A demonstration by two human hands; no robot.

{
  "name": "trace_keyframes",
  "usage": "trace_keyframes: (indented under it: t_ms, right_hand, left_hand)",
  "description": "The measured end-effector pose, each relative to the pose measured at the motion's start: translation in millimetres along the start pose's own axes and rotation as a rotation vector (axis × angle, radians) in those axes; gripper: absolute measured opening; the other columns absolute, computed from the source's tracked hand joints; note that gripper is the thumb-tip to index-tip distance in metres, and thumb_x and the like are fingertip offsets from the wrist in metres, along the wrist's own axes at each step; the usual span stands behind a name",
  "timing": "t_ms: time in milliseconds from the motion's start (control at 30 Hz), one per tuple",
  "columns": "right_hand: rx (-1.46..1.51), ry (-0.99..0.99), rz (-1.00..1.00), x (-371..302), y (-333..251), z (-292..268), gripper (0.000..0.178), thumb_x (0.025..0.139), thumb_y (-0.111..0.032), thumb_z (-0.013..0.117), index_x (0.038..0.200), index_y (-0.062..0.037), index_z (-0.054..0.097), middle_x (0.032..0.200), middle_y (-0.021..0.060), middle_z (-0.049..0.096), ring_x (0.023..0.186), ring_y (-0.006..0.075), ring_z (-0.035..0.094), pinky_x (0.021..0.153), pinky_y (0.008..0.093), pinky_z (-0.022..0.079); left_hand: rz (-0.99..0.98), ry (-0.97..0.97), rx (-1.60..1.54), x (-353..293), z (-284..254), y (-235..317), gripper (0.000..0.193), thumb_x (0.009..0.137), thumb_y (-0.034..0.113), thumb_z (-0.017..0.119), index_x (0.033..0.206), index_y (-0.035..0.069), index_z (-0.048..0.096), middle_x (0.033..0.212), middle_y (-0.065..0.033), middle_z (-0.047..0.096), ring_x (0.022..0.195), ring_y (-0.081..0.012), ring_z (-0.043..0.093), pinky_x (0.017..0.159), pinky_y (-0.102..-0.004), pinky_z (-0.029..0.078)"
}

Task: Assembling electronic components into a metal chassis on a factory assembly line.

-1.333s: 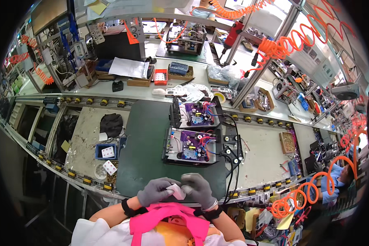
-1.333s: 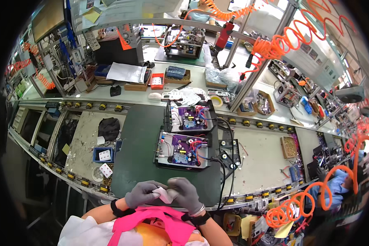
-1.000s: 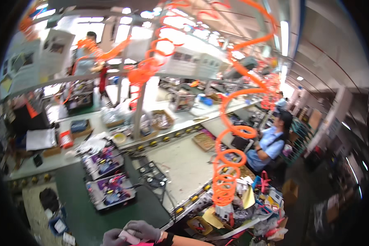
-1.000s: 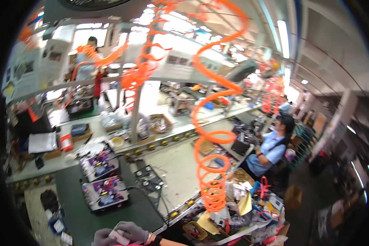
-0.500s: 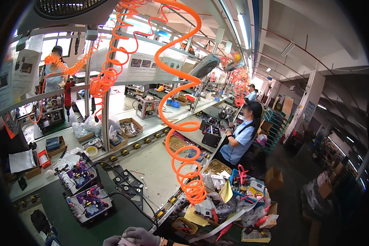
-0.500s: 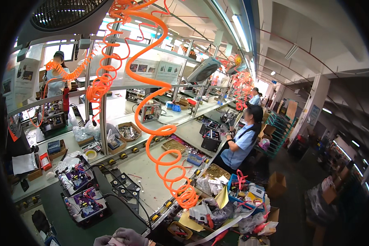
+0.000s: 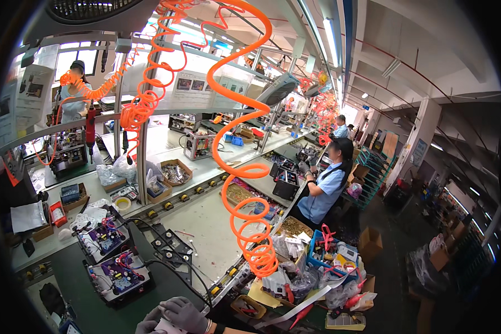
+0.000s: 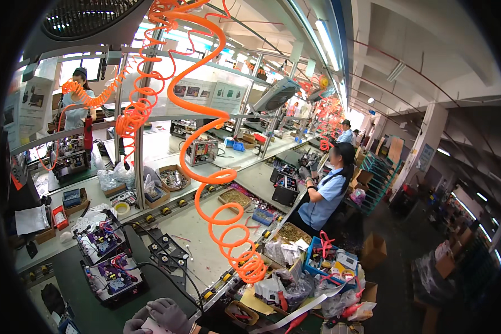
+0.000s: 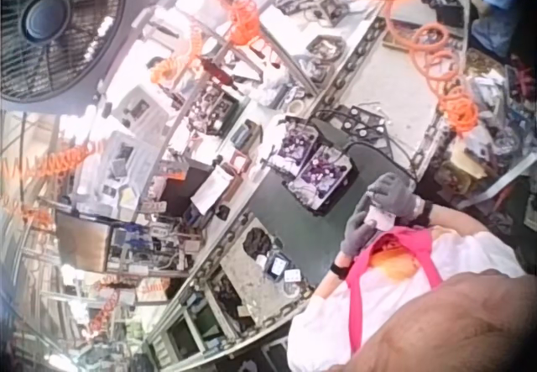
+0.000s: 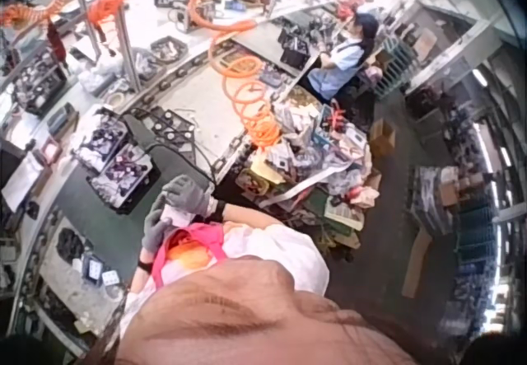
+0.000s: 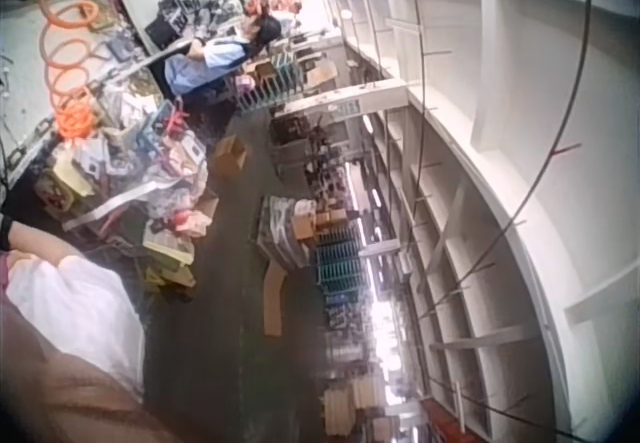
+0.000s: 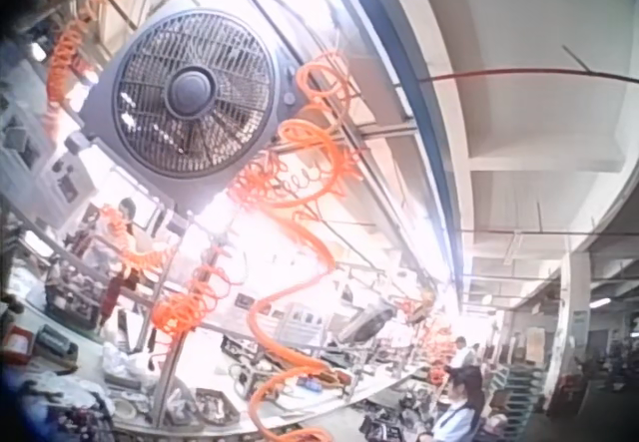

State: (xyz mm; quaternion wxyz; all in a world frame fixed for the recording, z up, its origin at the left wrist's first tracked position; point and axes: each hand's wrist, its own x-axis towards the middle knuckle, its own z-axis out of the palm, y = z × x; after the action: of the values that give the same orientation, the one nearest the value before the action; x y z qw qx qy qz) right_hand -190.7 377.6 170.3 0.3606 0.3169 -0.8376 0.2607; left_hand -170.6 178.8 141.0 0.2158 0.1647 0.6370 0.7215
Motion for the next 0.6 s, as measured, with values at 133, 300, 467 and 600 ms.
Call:
trace_keyframes:
  t_ms: [133, 300, 467, 600]
  right_hand:
    - [0.227, -0.035, 0.297, -12, 1, 14, 0.026, 0.086, -0.02, 0.062, 0.105, -0.0033, 0.064, 0.101, 0.0148, 0.063, 0.096, 0.0323, 0.061, 0.083, 0.0361, 0.05]
    - [1.087, -0.552, 1.011, -52, 25, 60, 0.033, 0.09, -0.028, 0.064, 0.109, -0.0014, 0.062, 0.1, 0.0047, 0.063, 0.097, 0.0109, 0.056, 0.086, 0.0286, 0.045]
    - [1.061, -0.705, 0.935, -21, 7, 76, 0.028, 0.09, -0.026, 0.064, 0.103, -0.0006, 0.065, 0.092, 0.0039, 0.065, 0.09, 0.0102, 0.057, 0.082, 0.0267, 0.046]
    - [1.122, -0.621, 0.859, -2, -11, 86, 0.022, 0.085, -0.021, 0.066, 0.094, -0.0019, 0.07, 0.087, 0.0069, 0.068, 0.083, 0.0127, 0.062, 0.076, 0.0267, 0.049]
  left_hand:
    - [-0.135, 0.029, -0.098, -14, -11, 3, 0.028, 0.077, 0.012, 0.061, 0.095, -0.01, 0.064, 0.144, -0.0146, 0.04, 0.121, -0.0215, 0.047, 0.095, -0.0325, 0.041]
    - [-0.043, 0.01, -0.028, -25, -19, -5, 0.033, 0.079, 0.017, 0.062, 0.101, -0.007, 0.065, 0.144, -0.0134, 0.04, 0.123, -0.0216, 0.047, 0.095, -0.032, 0.041]
    - [0.114, 0.096, -0.092, -50, -25, 3, 0.036, 0.086, 0.023, 0.062, 0.109, -0.005, 0.063, 0.142, -0.0133, 0.042, 0.117, -0.0224, 0.051, 0.094, -0.0344, 0.044]
    - [0.159, 0.078, -0.031, -61, -53, -22, 0.042, 0.089, 0.03, 0.062, 0.108, -0.008, 0.063, 0.142, -0.0187, 0.04, 0.129, -0.0261, 0.039, 0.103, -0.0407, 0.036]
